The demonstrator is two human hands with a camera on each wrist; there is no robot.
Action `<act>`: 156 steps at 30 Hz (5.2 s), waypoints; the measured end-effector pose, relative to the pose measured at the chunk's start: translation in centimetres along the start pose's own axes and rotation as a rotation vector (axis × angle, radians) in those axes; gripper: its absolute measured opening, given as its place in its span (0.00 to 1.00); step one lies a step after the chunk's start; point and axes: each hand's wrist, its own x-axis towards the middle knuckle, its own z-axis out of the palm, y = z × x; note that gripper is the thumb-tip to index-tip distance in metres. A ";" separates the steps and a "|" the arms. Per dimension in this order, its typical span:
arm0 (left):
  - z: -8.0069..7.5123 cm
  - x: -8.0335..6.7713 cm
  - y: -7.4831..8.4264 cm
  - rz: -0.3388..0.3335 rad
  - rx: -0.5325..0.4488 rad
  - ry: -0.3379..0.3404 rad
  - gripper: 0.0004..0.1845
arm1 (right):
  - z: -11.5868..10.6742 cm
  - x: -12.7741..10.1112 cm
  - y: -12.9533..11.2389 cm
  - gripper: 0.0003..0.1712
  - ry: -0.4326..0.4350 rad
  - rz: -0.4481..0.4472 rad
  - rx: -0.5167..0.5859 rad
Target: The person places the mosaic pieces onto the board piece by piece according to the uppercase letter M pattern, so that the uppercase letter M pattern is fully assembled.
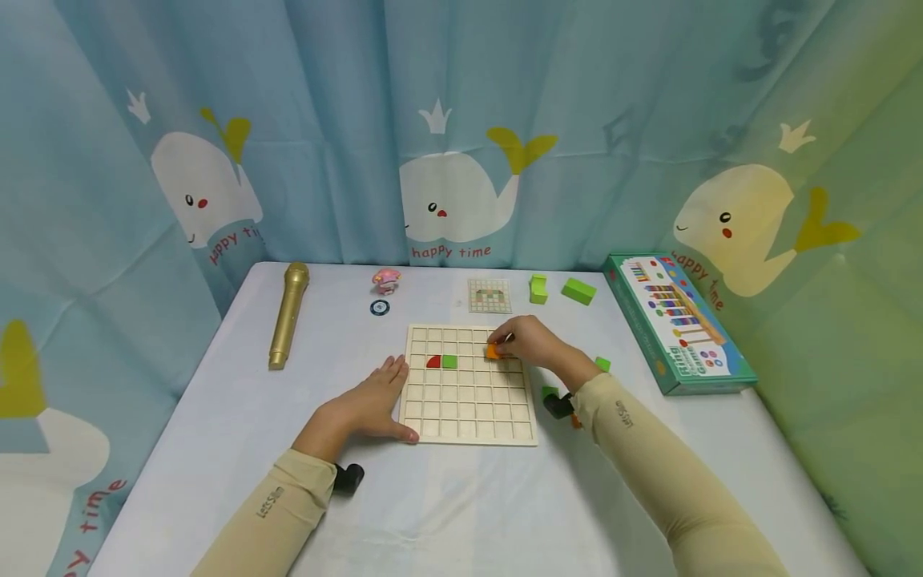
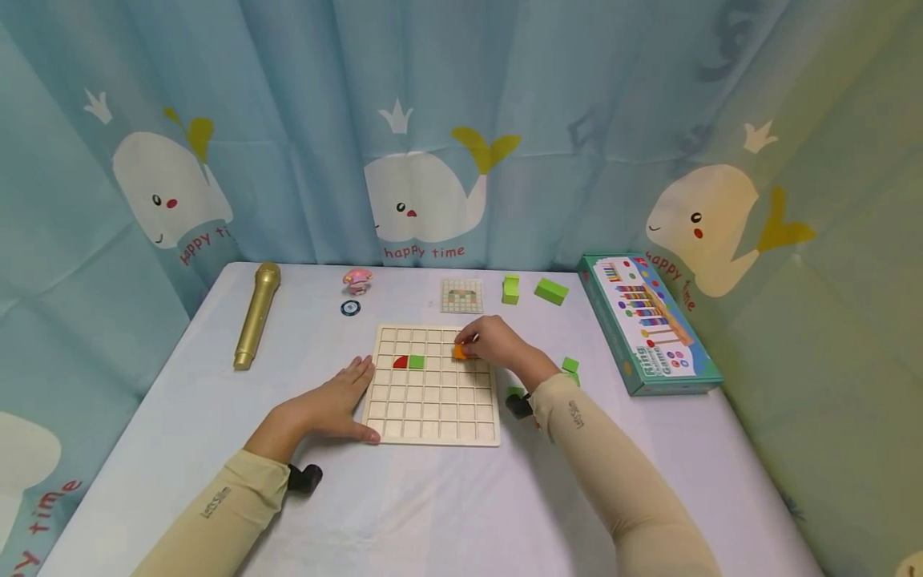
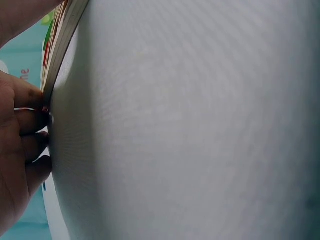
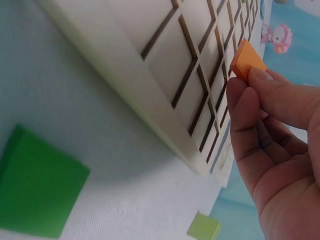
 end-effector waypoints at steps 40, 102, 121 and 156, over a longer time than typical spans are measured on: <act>0.1 0.3 0.0 0.000 0.024 -0.005 0.69 | 3.5 2.1 -2.1 0.07 -0.059 -0.133 -0.077; 0.1 -0.1 0.2 -0.007 -0.009 0.006 0.69 | -5.5 -7.9 8.4 0.12 0.092 0.138 -0.118; 0.2 0.0 -0.1 0.004 -0.020 0.004 0.68 | -6.3 -10.4 11.2 0.12 0.137 0.168 -0.104; 0.1 0.0 -0.1 0.006 -0.024 0.006 0.69 | -6.1 -10.8 11.3 0.09 0.156 0.197 -0.127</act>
